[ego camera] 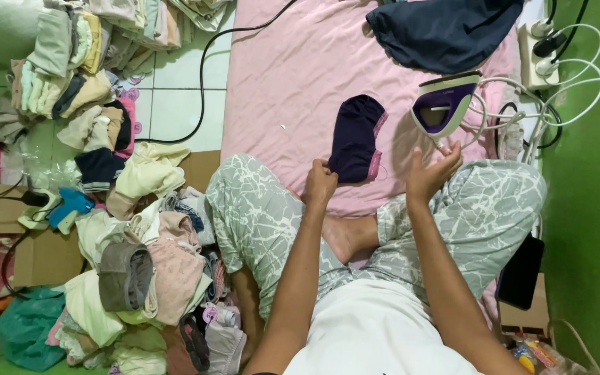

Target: A person is sitting on the floor ironing various small pieces of clothing like underwear and bras.

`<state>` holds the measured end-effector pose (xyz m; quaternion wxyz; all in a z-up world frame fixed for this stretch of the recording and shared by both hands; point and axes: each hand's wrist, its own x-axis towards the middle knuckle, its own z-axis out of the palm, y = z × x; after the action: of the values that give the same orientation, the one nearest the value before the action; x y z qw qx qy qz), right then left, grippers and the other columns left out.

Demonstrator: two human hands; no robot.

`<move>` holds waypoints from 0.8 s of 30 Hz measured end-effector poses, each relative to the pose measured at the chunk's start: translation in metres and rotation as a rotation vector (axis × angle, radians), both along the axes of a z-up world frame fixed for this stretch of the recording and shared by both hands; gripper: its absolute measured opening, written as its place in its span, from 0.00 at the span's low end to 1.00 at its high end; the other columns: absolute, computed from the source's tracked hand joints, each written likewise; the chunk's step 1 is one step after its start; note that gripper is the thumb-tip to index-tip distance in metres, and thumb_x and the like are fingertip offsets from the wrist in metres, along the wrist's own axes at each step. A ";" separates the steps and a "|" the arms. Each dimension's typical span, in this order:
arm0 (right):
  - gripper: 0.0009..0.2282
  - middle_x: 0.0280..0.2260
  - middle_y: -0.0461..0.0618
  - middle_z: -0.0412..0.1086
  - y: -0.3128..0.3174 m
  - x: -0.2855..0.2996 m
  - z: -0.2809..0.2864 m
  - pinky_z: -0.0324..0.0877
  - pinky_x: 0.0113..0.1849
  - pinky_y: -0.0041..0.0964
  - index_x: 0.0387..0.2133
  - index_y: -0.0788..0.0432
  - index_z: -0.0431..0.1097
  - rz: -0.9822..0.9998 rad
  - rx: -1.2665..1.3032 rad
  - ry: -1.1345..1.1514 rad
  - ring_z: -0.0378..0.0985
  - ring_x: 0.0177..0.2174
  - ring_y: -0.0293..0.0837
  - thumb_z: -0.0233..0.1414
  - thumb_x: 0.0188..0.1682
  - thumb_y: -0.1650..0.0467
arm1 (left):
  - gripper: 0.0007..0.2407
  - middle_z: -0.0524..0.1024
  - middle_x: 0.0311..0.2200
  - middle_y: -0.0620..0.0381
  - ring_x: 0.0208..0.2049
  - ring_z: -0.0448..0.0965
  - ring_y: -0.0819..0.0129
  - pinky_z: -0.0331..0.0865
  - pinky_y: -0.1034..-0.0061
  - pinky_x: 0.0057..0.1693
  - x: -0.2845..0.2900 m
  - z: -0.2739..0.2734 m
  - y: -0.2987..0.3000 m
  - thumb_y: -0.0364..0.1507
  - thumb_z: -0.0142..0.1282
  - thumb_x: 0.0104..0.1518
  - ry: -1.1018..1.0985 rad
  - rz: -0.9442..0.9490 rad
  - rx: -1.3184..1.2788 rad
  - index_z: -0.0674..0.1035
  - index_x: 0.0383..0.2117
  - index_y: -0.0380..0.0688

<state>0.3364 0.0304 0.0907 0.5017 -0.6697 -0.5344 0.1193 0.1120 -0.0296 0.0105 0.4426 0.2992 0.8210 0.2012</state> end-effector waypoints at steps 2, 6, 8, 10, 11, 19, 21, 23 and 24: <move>0.36 0.53 0.58 0.58 0.022 0.010 0.000 0.71 0.52 0.50 0.61 0.61 0.56 0.031 0.000 -0.007 0.69 0.51 0.58 0.67 0.39 0.76 | 0.18 0.80 0.44 0.63 0.57 0.76 0.59 0.70 0.46 0.56 -0.002 -0.003 -0.001 0.33 0.53 0.54 -0.007 -0.001 0.010 0.72 0.53 0.56; 0.27 0.48 0.53 0.65 0.054 0.015 0.006 0.68 0.52 0.50 0.55 0.57 0.64 0.071 -0.072 0.058 0.71 0.51 0.55 0.65 0.40 0.73 | 0.17 0.80 0.43 0.66 0.56 0.76 0.62 0.70 0.46 0.55 -0.003 -0.015 0.001 0.33 0.53 0.54 -0.009 -0.001 0.002 0.73 0.52 0.58; 0.25 0.48 0.53 0.68 0.070 0.023 -0.012 0.66 0.53 0.49 0.55 0.57 0.65 0.135 -0.063 0.135 0.72 0.51 0.52 0.63 0.44 0.76 | 0.17 0.80 0.42 0.65 0.55 0.77 0.62 0.71 0.47 0.55 0.000 0.000 0.001 0.32 0.53 0.54 -0.009 0.007 0.010 0.73 0.51 0.58; 0.22 0.48 0.53 0.72 0.076 0.023 -0.002 0.64 0.54 0.49 0.56 0.57 0.67 0.203 -0.057 0.215 0.72 0.52 0.49 0.61 0.48 0.78 | 0.16 0.80 0.40 0.64 0.54 0.78 0.61 0.71 0.49 0.55 0.001 0.012 0.001 0.31 0.52 0.54 -0.006 0.019 0.015 0.74 0.50 0.57; 0.15 0.42 0.50 0.72 0.072 0.019 0.017 0.68 0.50 0.47 0.49 0.56 0.67 0.293 -0.073 0.232 0.73 0.46 0.46 0.60 0.51 0.76 | 0.16 0.80 0.41 0.64 0.55 0.77 0.62 0.70 0.48 0.55 0.002 0.016 0.000 0.31 0.52 0.54 -0.007 0.024 0.007 0.73 0.51 0.57; 0.23 0.19 0.55 0.70 0.072 0.001 0.090 0.71 0.28 0.47 0.26 0.57 0.73 0.558 -0.072 -0.359 0.78 0.23 0.59 0.65 0.54 0.51 | 0.16 0.79 0.42 0.65 0.55 0.77 0.63 0.69 0.49 0.55 0.002 0.018 0.000 0.32 0.53 0.55 -0.007 0.038 0.010 0.73 0.51 0.58; 0.20 0.22 0.61 0.74 0.057 -0.016 0.116 0.74 0.34 0.59 0.30 0.59 0.76 0.749 -0.229 -0.616 0.80 0.30 0.66 0.61 0.48 0.53 | 0.16 0.79 0.47 0.62 0.58 0.75 0.59 0.68 0.45 0.56 0.000 0.009 0.002 0.33 0.52 0.55 -0.038 0.041 0.002 0.73 0.52 0.57; 0.22 0.24 0.63 0.75 0.044 -0.037 0.110 0.74 0.36 0.59 0.31 0.57 0.76 0.820 -0.335 -0.750 0.81 0.32 0.66 0.57 0.48 0.50 | 0.16 0.79 0.46 0.57 0.58 0.75 0.54 0.68 0.45 0.56 0.001 0.039 -0.002 0.31 0.52 0.54 -0.052 0.053 0.029 0.74 0.50 0.53; 0.24 0.26 0.64 0.76 0.038 -0.048 0.107 0.75 0.38 0.60 0.31 0.56 0.76 0.889 -0.442 -0.883 0.82 0.34 0.66 0.53 0.47 0.47 | 0.15 0.80 0.45 0.53 0.57 0.76 0.50 0.68 0.45 0.56 0.001 0.055 -0.005 0.29 0.52 0.54 -0.062 0.065 0.055 0.75 0.49 0.50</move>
<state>0.2887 0.0681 0.1981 -0.0105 -0.4588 -0.8780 0.1362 0.1131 -0.0348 0.0654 0.4528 0.2778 0.8103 0.2475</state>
